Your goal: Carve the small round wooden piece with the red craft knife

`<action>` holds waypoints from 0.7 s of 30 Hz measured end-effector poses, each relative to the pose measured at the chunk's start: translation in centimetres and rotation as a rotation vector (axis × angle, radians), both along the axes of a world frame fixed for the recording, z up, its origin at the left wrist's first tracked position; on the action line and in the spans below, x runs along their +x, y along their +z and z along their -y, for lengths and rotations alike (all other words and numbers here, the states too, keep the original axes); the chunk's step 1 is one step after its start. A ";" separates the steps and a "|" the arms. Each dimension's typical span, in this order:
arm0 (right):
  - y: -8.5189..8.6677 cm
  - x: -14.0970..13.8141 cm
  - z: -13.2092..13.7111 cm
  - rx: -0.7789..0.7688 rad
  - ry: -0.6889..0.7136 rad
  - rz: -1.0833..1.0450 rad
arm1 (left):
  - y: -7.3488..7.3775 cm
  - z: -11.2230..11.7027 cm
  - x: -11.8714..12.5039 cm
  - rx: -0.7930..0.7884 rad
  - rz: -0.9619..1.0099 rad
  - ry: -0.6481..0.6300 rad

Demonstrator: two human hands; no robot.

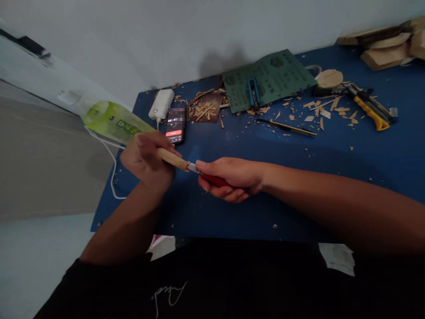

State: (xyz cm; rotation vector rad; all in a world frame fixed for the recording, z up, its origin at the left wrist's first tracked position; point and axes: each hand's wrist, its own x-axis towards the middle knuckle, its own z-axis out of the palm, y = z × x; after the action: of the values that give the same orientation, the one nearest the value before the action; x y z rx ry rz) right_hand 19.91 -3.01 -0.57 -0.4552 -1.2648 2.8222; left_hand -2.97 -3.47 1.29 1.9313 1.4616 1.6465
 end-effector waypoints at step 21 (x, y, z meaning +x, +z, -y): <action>0.9 0.9 0.1 0.433 -0.416 0.144 | 0.3 -3.3 0.3 -0.688 0.657 -0.388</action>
State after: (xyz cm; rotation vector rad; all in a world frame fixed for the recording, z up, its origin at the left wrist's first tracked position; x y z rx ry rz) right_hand 20.83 -3.08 0.37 -0.7956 -1.5384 2.1358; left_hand -2.67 -0.20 1.55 1.0634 1.0837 1.1980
